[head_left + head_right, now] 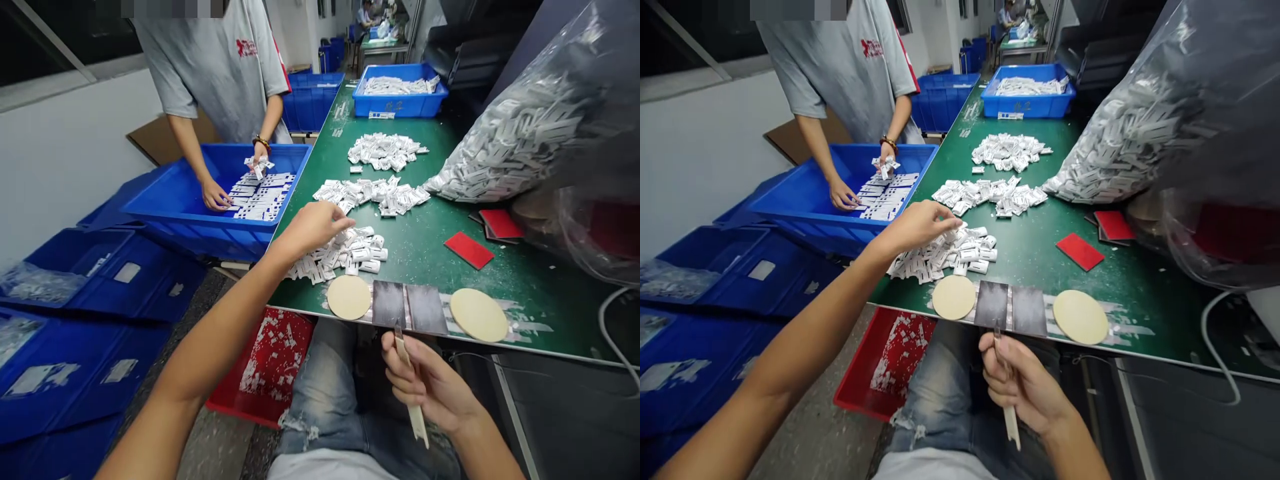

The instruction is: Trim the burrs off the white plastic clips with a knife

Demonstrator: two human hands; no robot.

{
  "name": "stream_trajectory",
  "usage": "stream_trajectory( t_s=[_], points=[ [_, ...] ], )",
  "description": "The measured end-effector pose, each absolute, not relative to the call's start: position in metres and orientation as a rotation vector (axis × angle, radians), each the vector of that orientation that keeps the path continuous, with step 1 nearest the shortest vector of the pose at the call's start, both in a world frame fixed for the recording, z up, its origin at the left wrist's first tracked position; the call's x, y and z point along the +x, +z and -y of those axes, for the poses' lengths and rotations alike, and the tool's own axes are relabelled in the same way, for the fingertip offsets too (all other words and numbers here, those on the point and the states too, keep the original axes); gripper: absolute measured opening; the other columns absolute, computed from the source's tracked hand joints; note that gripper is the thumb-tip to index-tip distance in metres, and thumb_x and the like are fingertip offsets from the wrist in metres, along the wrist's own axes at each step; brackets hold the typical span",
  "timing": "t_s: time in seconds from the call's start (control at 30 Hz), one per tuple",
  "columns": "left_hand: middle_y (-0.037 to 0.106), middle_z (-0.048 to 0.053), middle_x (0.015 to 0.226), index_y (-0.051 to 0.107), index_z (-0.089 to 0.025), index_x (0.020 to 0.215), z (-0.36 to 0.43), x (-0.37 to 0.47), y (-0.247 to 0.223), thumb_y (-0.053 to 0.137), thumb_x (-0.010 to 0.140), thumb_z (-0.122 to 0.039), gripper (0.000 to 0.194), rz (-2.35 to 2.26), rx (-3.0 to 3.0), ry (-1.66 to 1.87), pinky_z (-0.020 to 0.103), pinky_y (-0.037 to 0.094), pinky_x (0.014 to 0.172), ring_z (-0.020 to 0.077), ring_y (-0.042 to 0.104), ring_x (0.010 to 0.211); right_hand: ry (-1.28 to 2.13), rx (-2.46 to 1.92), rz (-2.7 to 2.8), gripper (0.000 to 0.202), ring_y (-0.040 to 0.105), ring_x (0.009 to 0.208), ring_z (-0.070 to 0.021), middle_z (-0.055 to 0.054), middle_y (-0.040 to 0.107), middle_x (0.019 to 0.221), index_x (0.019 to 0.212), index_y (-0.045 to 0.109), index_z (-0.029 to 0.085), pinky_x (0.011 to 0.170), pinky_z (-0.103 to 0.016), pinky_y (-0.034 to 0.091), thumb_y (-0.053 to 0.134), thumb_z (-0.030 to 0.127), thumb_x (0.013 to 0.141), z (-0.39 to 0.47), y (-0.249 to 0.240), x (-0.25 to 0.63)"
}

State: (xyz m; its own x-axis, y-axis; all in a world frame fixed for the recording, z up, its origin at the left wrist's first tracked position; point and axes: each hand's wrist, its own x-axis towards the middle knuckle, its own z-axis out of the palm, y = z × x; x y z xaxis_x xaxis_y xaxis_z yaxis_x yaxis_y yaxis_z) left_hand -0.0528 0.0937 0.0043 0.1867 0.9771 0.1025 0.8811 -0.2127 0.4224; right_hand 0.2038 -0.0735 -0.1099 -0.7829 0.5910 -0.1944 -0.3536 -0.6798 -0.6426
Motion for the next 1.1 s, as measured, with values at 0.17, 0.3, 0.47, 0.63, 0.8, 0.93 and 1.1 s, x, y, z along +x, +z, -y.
stream_trajectory(
  t_s=[0.17,0.3,0.47,0.63,0.8,0.93,1.1],
  points=[
    [0.069,0.011,0.115,0.067,-0.015,0.115,-0.141,-0.055,-0.011,0.058,0.097,-0.038,0.030,-1.923,2.197,0.436,0.047,0.051,0.092,0.0259,0.065,0.104,2.415,-0.569,0.686,0.037,0.012,0.043,-0.0023,0.011,0.031,0.059,0.103,0.060,0.021,0.038,-0.014,0.015,0.063,0.055,0.089,0.080,-0.113,0.209],
    [0.064,0.010,0.126,0.063,-0.017,0.122,-0.167,-0.051,-0.018,0.063,0.095,-0.034,0.032,-1.840,2.207,0.303,0.048,0.055,0.092,0.0253,0.065,0.109,2.409,-0.643,0.688,0.028,0.012,0.043,-0.0017,0.011,0.029,0.057,0.094,0.058,0.020,0.039,-0.013,0.013,0.063,0.048,0.093,0.085,-0.108,0.206],
    [0.064,0.010,0.125,0.062,-0.016,0.123,-0.177,-0.054,-0.015,0.064,0.095,-0.033,0.032,-1.721,2.156,0.361,0.047,0.056,0.090,0.0251,0.065,0.107,2.378,-0.674,0.793,0.035,0.015,0.042,-0.0017,0.012,0.030,0.052,0.089,0.057,0.019,0.039,-0.015,0.014,0.070,0.052,0.087,0.087,-0.090,0.197],
    [0.062,0.013,0.133,0.062,-0.015,0.124,-0.145,-0.060,0.000,0.065,0.094,-0.024,0.032,-1.629,2.015,0.760,0.049,0.049,0.101,0.0274,0.059,0.121,2.247,-0.747,0.911,0.035,0.016,0.042,-0.0027,0.013,0.028,0.049,0.085,0.057,0.018,0.039,-0.016,0.014,0.072,0.051,0.083,0.090,-0.082,0.182],
    [0.067,0.017,0.131,0.062,-0.013,0.131,-0.024,-0.060,0.011,0.060,0.095,-0.025,0.038,-1.375,1.765,1.005,0.034,0.055,0.089,0.0240,0.067,0.111,1.798,-0.926,1.012,0.030,0.033,0.052,-0.0049,0.008,0.043,0.067,0.110,0.062,0.022,0.046,-0.016,0.028,0.072,0.038,0.087,0.097,-0.077,0.165],
    [0.079,0.008,0.103,0.076,-0.019,0.108,0.083,-0.059,-0.004,0.079,0.080,-0.023,0.029,-0.976,0.962,0.813,0.023,0.055,0.069,0.0167,0.073,0.083,1.042,-0.853,1.734,0.055,0.055,0.070,-0.0094,-0.001,0.062,0.093,0.139,0.053,0.027,0.058,-0.020,0.045,0.070,0.019,0.088,0.097,-0.062,0.151],
    [0.079,0.005,0.097,0.063,-0.019,0.091,0.128,-0.057,-0.027,0.087,0.073,-0.019,0.030,-0.994,0.524,1.005,0.023,0.056,0.070,0.0139,0.073,0.078,0.552,-0.602,2.103,0.043,0.070,0.087,-0.0156,-0.009,0.074,0.099,0.132,0.059,0.014,0.067,-0.025,0.054,0.065,0.009,0.090,0.099,-0.054,0.136]
  ],
)
